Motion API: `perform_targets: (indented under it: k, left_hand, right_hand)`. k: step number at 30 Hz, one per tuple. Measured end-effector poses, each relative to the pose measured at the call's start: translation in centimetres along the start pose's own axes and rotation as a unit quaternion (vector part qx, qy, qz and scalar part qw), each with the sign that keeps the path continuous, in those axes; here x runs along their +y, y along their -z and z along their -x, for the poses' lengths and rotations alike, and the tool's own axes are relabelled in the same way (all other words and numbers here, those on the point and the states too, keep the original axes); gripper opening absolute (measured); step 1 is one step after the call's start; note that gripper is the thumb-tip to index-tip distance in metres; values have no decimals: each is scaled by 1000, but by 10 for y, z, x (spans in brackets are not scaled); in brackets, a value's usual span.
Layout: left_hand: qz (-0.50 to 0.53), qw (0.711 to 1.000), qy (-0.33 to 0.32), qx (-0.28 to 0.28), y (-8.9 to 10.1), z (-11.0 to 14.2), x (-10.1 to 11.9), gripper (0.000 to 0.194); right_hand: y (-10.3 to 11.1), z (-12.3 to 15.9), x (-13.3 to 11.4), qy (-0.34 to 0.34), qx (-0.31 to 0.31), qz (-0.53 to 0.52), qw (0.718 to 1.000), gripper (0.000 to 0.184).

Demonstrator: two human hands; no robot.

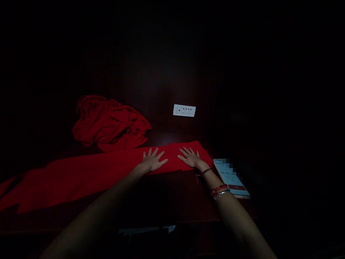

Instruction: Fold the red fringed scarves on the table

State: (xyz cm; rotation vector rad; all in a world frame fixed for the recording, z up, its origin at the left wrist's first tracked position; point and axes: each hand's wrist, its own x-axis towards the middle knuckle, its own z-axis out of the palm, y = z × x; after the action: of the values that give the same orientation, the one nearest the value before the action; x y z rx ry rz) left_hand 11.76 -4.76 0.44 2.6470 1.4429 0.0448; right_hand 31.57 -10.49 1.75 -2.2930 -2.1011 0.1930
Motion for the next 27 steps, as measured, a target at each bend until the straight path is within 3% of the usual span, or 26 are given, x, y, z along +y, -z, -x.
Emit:
perform_targets:
  k: [5,9,12,17,21,27]
  left_hand:
    - [-6,1000,-30,-2,2,16,-29,69]
    - [-22,996,69,-49,15,25,-44,72]
    - [-25,993,111,-38,15,28,-55,72]
    - [-29,999,-18,11,7,58,-98,62]
    - [-58,996,-63,17,9,95,-133,57]
    - [-60,996,-60,5,21,107,-131,56]
  right_hand:
    - [-3,-5,7,-5,-15,5,1000,66]
    - [-5,-4,12,10,20,10,1000,63]
    - [-7,-2,16,21,46,15,999,60]
    - [-6,-2,21,29,30,25,999,55]
    - [-5,-7,25,47,29,28,998,54]
    - [-6,-11,32,57,25,22,998,53]
